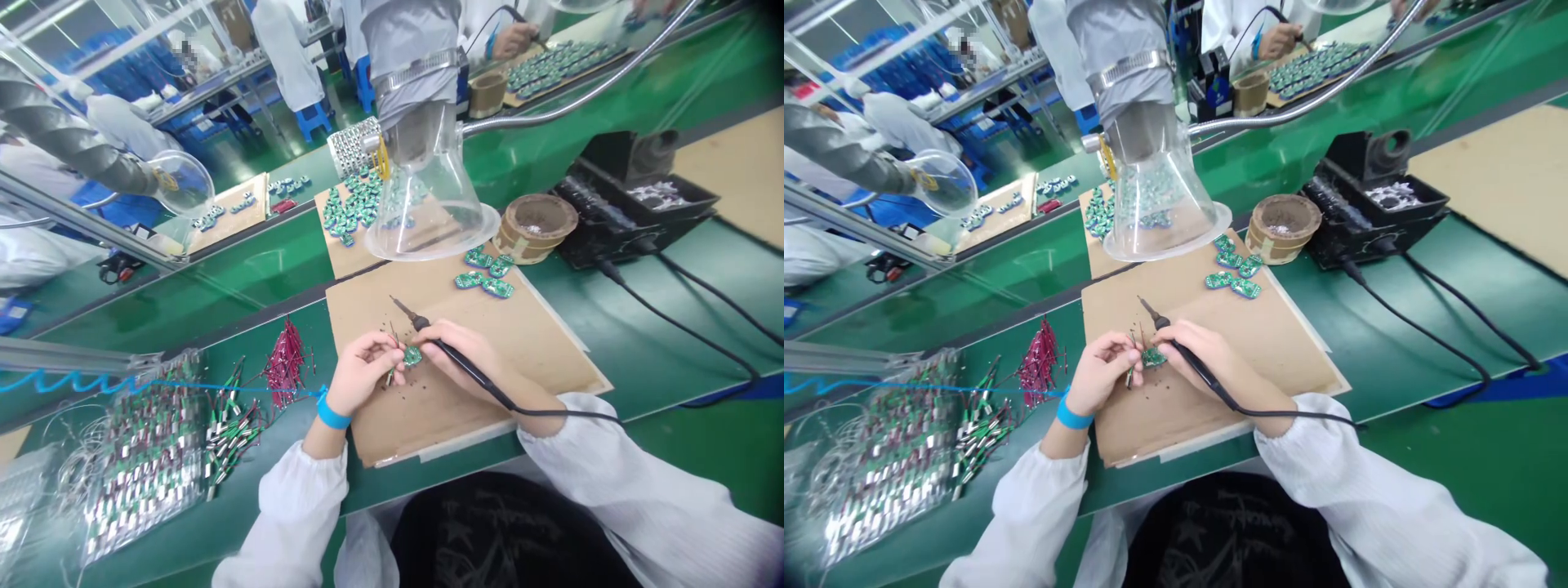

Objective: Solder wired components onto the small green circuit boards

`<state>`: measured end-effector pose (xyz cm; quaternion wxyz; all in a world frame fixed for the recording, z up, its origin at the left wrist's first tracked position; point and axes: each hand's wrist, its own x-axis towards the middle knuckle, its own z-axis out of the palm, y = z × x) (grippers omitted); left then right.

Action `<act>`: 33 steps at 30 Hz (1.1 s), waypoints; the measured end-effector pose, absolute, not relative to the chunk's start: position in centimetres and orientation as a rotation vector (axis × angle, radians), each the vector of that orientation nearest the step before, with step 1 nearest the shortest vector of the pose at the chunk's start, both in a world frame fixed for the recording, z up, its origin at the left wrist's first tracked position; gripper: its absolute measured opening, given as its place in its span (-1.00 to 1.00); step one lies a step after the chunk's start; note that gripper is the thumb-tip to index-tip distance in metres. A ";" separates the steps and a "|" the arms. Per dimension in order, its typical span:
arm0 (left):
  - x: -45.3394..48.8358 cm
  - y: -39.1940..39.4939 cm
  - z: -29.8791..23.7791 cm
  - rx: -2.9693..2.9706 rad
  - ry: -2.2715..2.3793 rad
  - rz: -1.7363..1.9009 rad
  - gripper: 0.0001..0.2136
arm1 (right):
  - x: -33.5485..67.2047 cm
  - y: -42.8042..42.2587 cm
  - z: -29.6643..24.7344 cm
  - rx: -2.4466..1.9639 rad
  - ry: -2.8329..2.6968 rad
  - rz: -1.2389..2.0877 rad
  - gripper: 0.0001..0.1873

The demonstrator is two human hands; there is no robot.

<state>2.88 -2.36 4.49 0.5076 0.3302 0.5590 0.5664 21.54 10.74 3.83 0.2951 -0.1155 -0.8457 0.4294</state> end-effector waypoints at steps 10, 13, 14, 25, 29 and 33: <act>3.9 -2.8 5.4 1.056 1.474 1.198 -0.70 | 21.6 10.7 3.5 -0.253 -2.293 1.113 -0.84; 4.0 -2.8 5.7 1.130 1.478 1.110 -0.71 | 21.6 10.8 3.6 -0.237 -2.306 1.104 -0.85; 4.1 -2.8 5.8 1.154 1.480 1.091 -0.72 | 21.6 10.8 3.6 -0.236 -2.309 1.104 -0.86; 4.3 -2.7 5.1 1.319 1.690 1.122 -0.82 | 21.4 10.7 4.1 -0.254 -2.206 1.075 -0.91; 4.4 -2.8 5.0 1.340 1.722 1.150 -0.83 | 21.4 10.7 3.9 -0.266 -2.174 1.112 -0.90; 4.5 -3.0 5.0 1.371 1.719 1.176 -0.84 | 21.6 10.7 3.7 -0.271 -2.183 1.165 -0.91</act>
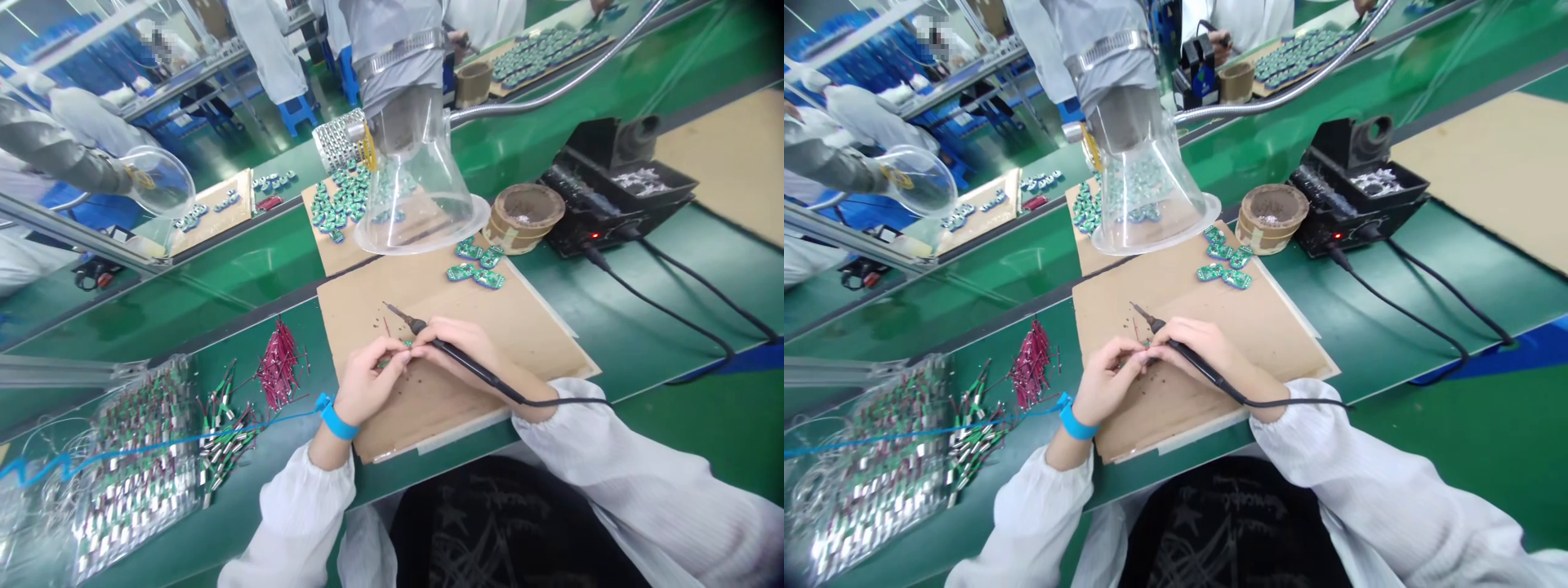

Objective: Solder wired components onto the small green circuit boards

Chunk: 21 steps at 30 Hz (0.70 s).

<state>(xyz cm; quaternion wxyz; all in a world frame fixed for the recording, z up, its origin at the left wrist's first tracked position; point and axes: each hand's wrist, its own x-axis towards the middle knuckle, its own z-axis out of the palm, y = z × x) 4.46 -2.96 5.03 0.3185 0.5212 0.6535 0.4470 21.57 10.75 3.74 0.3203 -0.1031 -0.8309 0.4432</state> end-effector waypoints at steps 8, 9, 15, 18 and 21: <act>4.4 -2.9 5.5 1.329 1.723 1.196 -0.82 | 21.6 10.8 3.7 -0.257 -2.230 1.177 -0.89; 4.4 -2.8 5.6 1.329 1.712 1.201 -0.82 | 21.6 10.8 3.6 -0.254 -2.244 1.164 -0.89; 4.4 -2.7 5.7 1.317 1.727 1.165 -0.85 | 23.2 11.2 4.1 -0.276 -2.343 1.075 -0.90; 4.2 -2.7 5.8 1.317 1.800 1.098 -0.86 | 24.6 11.9 4.3 -0.467 -2.304 1.061 -0.90; 4.0 -2.7 5.9 1.351 1.818 1.064 -0.88 | 25.4 12.6 3.9 -0.684 -2.117 1.210 -0.80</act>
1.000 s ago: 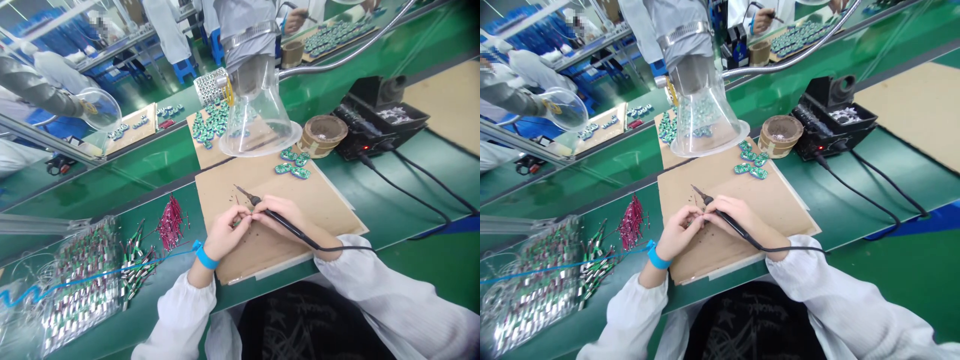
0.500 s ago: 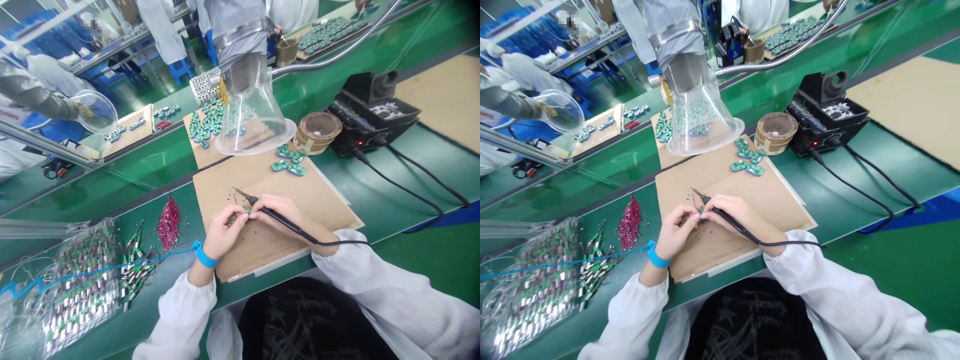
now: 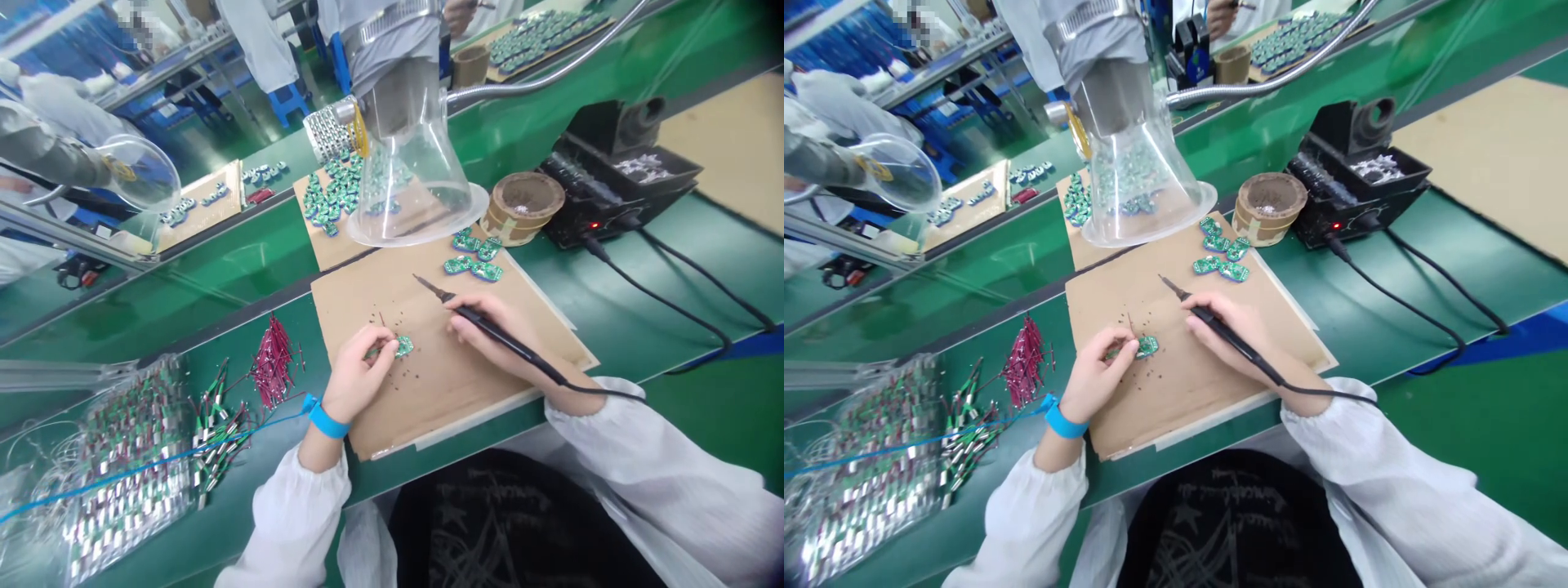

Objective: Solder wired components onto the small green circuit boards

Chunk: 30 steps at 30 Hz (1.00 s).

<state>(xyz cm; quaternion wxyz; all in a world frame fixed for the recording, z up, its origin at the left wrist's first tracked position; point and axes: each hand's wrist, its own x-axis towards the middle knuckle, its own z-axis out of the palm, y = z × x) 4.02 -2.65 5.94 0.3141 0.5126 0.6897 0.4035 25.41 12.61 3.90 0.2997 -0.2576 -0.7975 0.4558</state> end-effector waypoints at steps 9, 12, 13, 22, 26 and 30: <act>4.2 -2.2 5.7 1.377 1.892 0.989 -0.89 | 25.4 12.8 4.0 -0.739 -1.833 1.537 -0.74; 4.2 -2.2 5.7 1.394 1.904 0.946 -0.90 | 25.6 13.0 5.0 -0.786 -1.886 1.483 -0.81; 4.2 -2.2 5.7 1.397 1.909 0.939 -0.90 | 25.7 13.1 5.2 -0.801 -1.903 1.460 -0.82; 4.2 -2.1 5.9 1.413 1.923 0.910 -0.90 | 25.9 13.6 4.8 -0.760 -1.958 1.407 -0.71; 4.3 -2.0 5.8 1.427 1.931 0.900 -0.91 | 26.0 13.6 4.8 -0.723 -1.988 1.446 -0.74; 4.3 -1.9 6.0 1.438 1.933 0.893 -0.90 | 26.0 13.6 4.8 -0.714 -1.988 1.455 -0.74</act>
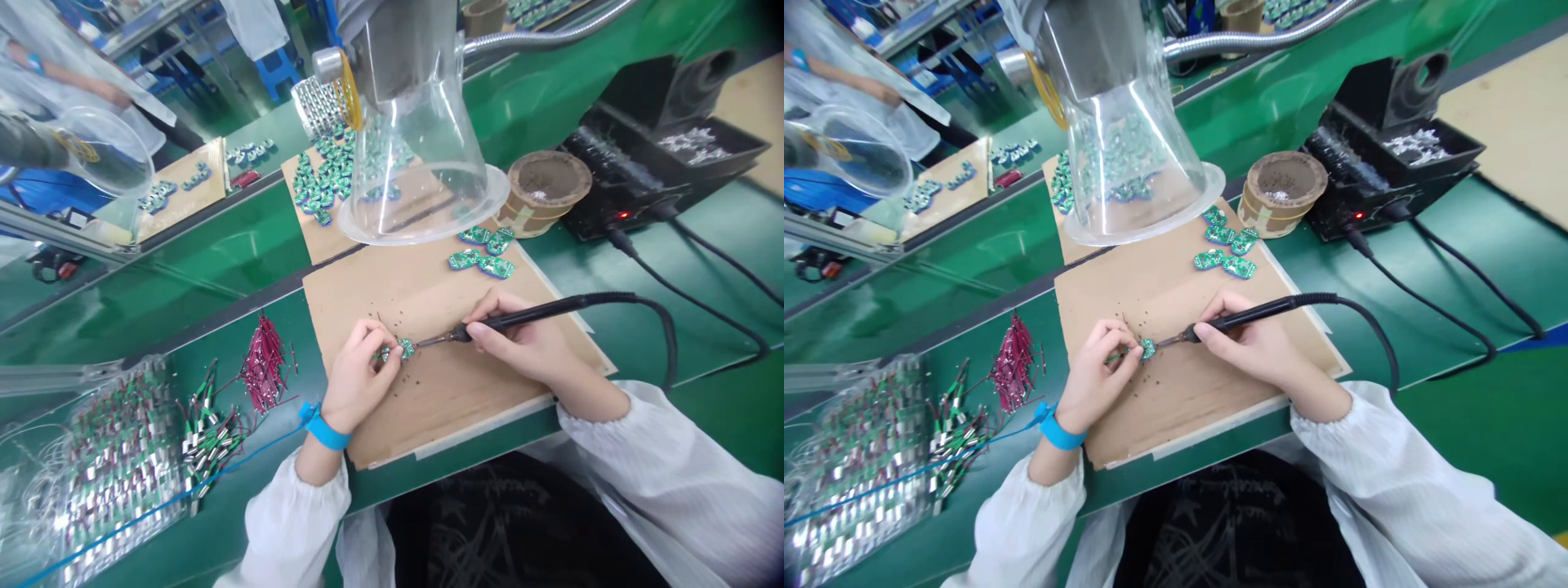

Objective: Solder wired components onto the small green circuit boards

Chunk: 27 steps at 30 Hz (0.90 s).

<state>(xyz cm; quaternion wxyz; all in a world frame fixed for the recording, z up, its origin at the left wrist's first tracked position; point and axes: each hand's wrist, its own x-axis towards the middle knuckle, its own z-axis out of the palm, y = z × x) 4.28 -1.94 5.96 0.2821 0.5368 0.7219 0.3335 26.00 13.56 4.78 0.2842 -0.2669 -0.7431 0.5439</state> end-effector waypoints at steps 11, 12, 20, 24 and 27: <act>4.3 -2.0 6.0 1.482 1.957 0.877 -0.91 | 25.9 13.5 5.0 -0.709 -2.042 1.444 -0.73; 4.3 -2.0 6.0 1.483 1.956 0.879 -0.91 | 25.9 13.5 5.0 -0.717 -2.047 1.441 -0.72; 4.3 -1.9 6.0 1.466 1.932 0.902 -0.90 | 25.9 13.6 5.1 -0.691 -2.063 1.440 -0.74; 4.3 -1.8 6.0 1.473 1.932 0.905 -0.90 | 25.9 13.6 5.1 -0.681 -2.073 1.436 -0.77; 4.3 -1.8 6.0 1.487 1.937 0.907 -0.90 | 26.0 13.6 5.0 -0.677 -2.089 1.419 -0.76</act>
